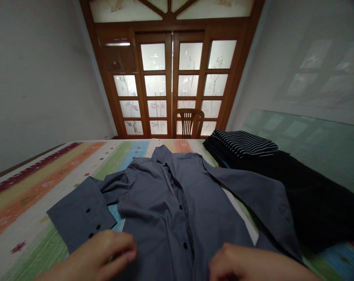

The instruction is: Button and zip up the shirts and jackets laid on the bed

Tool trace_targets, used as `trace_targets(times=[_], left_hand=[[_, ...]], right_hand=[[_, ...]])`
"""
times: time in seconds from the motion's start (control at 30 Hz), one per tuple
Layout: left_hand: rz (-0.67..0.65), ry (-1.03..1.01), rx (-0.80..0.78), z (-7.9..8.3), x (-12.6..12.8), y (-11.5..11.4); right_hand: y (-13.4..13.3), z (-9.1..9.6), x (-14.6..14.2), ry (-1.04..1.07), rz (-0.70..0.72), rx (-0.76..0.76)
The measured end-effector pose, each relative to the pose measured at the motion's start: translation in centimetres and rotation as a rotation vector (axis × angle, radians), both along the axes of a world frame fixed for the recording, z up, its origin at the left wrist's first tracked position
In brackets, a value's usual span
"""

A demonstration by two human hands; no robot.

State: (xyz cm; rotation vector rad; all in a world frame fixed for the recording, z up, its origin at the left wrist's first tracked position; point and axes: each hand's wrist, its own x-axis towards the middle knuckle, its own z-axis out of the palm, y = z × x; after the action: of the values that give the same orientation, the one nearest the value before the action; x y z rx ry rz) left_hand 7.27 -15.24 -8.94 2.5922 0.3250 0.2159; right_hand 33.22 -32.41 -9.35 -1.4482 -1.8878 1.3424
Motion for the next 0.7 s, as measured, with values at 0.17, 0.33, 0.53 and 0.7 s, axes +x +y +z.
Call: trace_targets(times=[0.17,0.33,0.53,0.7], left_hand=[[0.473,0.164,0.069,-0.6,-1.8,9.9],[0.672,0.072,0.116,-0.9,-2.3,16.0],[0.692,0.095,0.120,-2.6,-0.5,18.9],[0.595,0.179,0.042,-3.7,0.9,19.7]], right_hand=[[6.5,-2.0,4.4,-0.340,-0.309,0.223],[12.3,-3.1,9.8,-0.812,-0.473,0.327],[16.9,-4.5,13.6,-1.031,-0.709,0.278],[18.7,-5.4,15.4,-1.066,-0.842,0.183]])
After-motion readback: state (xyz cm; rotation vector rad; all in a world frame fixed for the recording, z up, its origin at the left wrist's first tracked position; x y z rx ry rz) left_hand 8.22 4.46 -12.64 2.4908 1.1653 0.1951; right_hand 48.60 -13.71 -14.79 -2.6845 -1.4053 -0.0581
